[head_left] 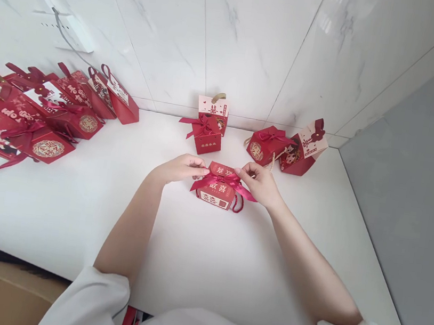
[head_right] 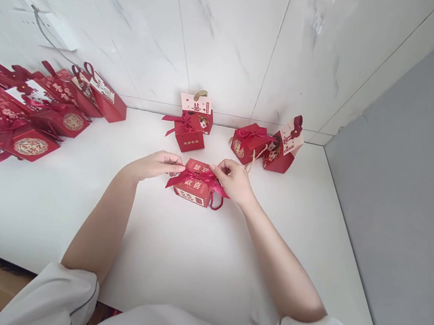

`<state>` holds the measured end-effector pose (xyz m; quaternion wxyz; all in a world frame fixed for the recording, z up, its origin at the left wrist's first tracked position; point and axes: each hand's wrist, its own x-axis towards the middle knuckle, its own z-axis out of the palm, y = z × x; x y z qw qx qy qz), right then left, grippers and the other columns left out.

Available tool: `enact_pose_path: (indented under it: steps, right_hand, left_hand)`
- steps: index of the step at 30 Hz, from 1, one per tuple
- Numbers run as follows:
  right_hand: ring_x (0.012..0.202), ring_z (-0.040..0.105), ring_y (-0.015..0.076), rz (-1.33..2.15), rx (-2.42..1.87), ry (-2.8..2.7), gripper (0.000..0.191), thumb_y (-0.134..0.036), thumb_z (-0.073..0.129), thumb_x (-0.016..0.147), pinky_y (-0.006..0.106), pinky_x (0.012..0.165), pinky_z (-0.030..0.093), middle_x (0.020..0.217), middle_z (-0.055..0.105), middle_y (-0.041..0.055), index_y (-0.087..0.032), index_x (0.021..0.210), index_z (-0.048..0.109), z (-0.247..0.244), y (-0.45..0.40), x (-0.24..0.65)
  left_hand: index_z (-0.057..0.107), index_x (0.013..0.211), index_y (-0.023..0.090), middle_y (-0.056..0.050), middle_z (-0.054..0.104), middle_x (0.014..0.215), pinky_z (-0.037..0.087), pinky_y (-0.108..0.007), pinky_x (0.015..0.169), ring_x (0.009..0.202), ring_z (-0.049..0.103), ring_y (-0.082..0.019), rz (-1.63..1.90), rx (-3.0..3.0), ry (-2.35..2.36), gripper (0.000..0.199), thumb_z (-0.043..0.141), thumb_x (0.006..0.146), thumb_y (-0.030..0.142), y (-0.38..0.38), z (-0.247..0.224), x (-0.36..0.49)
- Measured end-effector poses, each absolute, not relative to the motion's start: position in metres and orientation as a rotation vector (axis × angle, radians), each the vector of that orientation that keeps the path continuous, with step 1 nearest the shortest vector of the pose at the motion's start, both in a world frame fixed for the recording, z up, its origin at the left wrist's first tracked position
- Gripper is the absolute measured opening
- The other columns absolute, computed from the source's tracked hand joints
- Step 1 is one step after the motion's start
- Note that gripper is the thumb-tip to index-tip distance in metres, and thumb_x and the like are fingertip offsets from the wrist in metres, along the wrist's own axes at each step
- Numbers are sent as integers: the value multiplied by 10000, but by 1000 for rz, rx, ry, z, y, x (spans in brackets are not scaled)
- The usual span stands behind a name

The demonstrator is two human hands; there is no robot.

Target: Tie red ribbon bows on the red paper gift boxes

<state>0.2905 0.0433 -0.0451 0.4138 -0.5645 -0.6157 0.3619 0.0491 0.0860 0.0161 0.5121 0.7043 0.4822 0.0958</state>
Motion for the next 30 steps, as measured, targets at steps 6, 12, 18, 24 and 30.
enact_pose_path:
  steps: [6, 12, 18, 24, 30]
  right_hand:
    - [806, 602, 171, 932, -1470, -1431, 313, -510, 603, 810, 298, 643, 499, 1008, 629, 47, -218, 903, 537, -47, 47, 299]
    - [749, 632, 194, 1309, -1578, -1684, 514, -683, 469, 839, 339, 716, 509, 807, 668, 51, -189, 755, 581, -27, 41, 323]
    - [1076, 622, 265, 1536, -1332, -1854, 933, -536, 782, 658, 353, 810, 556, 1375, 534, 130, -255, 1440, 357, -24, 31, 322]
    - [1369, 392, 329, 1211, -1190, -1843, 1281, -395, 848, 592, 472, 1014, 470, 1562, 270, 153, -275, 1548, 3, -58, 42, 305]
    - [1361, 405, 294, 890, -1115, -1702, 1142, -364, 797, 685, 468, 1048, 445, 1565, 266, 124, -313, 1542, 45, -93, 55, 297]
  left_hand:
    - [646, 974, 215, -55, 664, 1068, 470, -267, 706, 897, 613, -187, 163, 1650, 1285, 498, 549, 771, 660, 88, 14, 41]
    - [677, 941, 177, -105, 691, 1047, 509, -306, 732, 949, 643, -259, -183, 1661, 1340, 604, 573, 691, 717, 86, 13, 39]
    - [520, 1297, 271, -82, 634, 1221, 537, -294, 732, 950, 664, -240, -264, 1662, 1166, 838, 777, 548, 546, 86, 8, 37]
    - [473, 1347, 204, -121, 638, 1211, 540, -352, 826, 1004, 659, -267, 99, 1791, 1056, 877, 827, 556, 340, 99, -24, 43]
    - [506, 1306, 213, -98, 583, 1320, 474, -375, 983, 1187, 572, -283, 544, 1999, 1118, 747, 792, 638, 383, 96, -56, 50]
